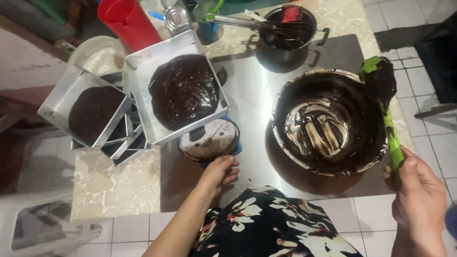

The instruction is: Pouring chocolate batter into baking pans and scraping the bowl with a spatula to ensure all batter is used.

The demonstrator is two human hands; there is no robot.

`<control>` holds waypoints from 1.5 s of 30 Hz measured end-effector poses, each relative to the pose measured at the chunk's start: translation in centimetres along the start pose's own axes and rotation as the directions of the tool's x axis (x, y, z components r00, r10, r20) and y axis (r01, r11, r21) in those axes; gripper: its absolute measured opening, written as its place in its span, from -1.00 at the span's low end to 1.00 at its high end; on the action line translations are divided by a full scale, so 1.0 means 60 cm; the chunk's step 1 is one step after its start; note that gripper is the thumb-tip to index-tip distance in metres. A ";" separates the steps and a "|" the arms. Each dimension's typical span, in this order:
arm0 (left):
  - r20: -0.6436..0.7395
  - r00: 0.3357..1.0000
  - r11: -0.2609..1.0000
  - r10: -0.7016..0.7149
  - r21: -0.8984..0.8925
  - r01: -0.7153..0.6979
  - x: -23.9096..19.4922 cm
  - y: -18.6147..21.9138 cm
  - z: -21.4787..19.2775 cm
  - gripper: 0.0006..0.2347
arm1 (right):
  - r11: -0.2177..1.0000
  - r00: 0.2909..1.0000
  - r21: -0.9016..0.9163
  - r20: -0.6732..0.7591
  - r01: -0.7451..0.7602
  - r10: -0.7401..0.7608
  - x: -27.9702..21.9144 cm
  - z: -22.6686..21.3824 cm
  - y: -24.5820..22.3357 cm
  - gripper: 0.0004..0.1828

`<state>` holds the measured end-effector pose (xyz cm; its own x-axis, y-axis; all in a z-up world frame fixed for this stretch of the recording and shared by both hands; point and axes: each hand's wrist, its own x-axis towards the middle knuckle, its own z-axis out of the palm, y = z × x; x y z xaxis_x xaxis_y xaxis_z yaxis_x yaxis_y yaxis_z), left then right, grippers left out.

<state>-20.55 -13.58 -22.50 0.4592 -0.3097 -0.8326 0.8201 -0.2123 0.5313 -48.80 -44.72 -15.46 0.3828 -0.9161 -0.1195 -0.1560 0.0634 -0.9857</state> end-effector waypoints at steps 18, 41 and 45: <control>-0.159 0.987 0.999 -0.037 0.010 0.039 -0.043 -0.002 -0.041 -0.79 | 0.985 0.995 -0.169 0.095 0.022 -0.006 -0.015 0.043 -0.050 -0.55; -0.191 0.981 0.981 0.045 -0.179 -0.080 0.007 -0.053 -0.120 -0.85 | 0.985 0.987 -0.144 0.138 0.097 -0.077 0.003 0.043 -0.028 -0.55; -0.210 0.977 0.976 0.035 -0.203 -0.078 -0.005 -0.044 -0.116 -0.85 | 0.986 0.993 -0.149 0.105 0.071 -0.056 0.003 0.046 -0.030 -0.60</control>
<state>-20.45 -6.47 -24.74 0.5490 -0.1150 -0.8279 0.8337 0.0051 0.5522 -45.97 -43.91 -14.04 0.4841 -0.8717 -0.0757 -0.2623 -0.0620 -0.9630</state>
